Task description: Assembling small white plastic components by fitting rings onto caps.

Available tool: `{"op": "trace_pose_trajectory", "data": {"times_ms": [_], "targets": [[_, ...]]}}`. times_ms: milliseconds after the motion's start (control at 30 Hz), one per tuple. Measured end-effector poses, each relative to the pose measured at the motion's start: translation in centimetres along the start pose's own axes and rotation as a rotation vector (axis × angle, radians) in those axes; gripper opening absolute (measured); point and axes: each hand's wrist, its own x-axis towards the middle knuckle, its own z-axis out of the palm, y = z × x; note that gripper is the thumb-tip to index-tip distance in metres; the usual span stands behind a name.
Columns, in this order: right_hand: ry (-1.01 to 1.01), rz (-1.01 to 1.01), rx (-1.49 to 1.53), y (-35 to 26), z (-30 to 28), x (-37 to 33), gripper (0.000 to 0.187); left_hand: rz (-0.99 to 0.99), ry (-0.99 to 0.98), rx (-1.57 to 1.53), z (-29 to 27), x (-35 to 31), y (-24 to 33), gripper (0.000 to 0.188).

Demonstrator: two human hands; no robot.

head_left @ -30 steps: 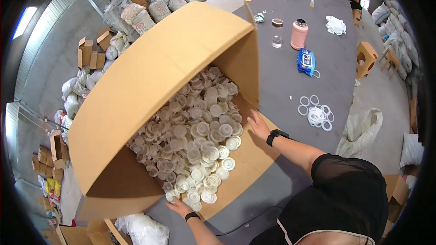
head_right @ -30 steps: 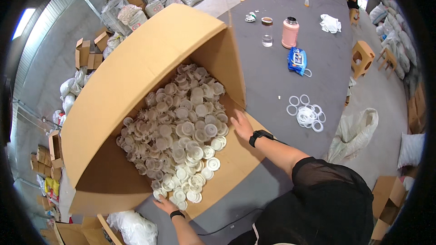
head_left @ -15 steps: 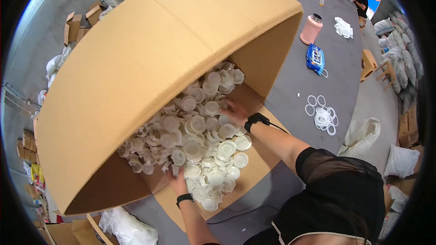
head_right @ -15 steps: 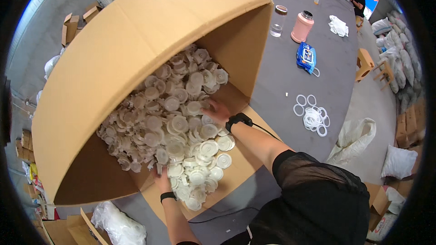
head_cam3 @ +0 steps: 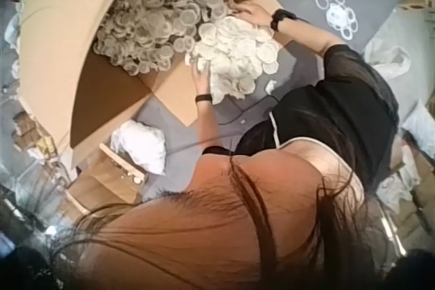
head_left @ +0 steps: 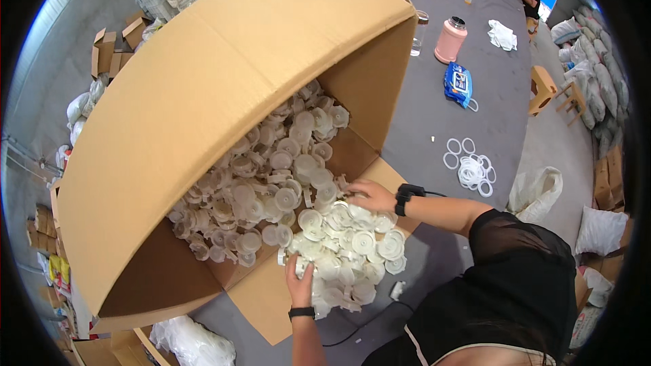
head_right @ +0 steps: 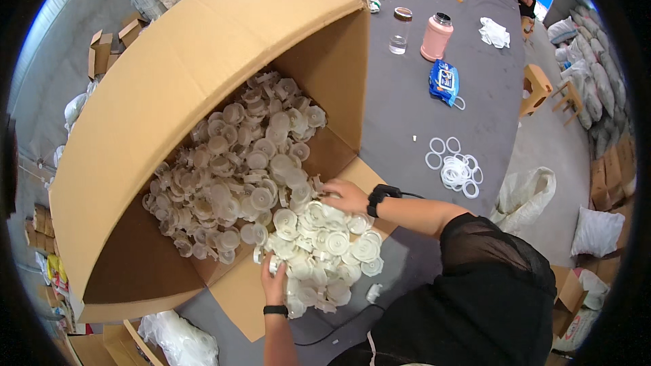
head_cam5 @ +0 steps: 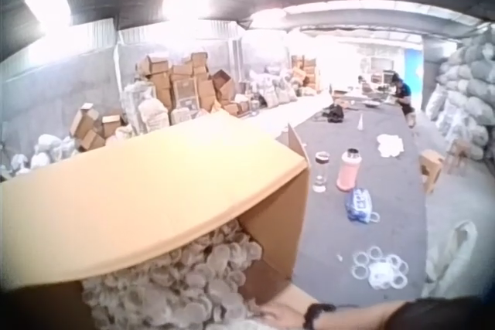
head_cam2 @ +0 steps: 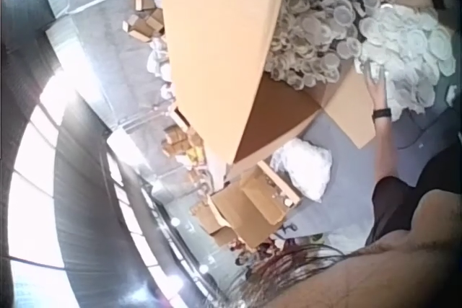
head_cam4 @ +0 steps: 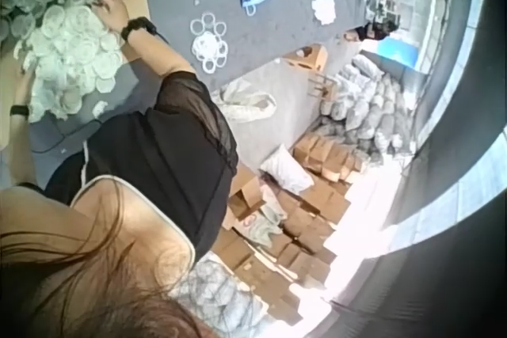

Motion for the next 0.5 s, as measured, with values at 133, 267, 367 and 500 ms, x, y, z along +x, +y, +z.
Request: {"op": "trace_pose_trajectory", "data": {"times_ms": [133,267,367,500], "targets": [[0.144,0.073,-0.021,0.8,-2.4,2.1,0.039,-0.062,-0.063,0.137,-3.5,2.0,2.5,0.033],[0.745,0.098,0.196,3.6,-3.3,10.0,0.048,-0.089,0.387,0.175,-10.1,7.8,-3.3,0.034],[0.857,0.036,0.404,3.2,-2.2,14.4,0.048,0.196,0.936,-0.211,-12.0,12.2,-6.7,0.042],[0.997,0.074,-0.236,3.9,-0.9,16.9,0.052,0.196,0.762,-0.292,-13.3,16.7,-7.5,0.047]]}}
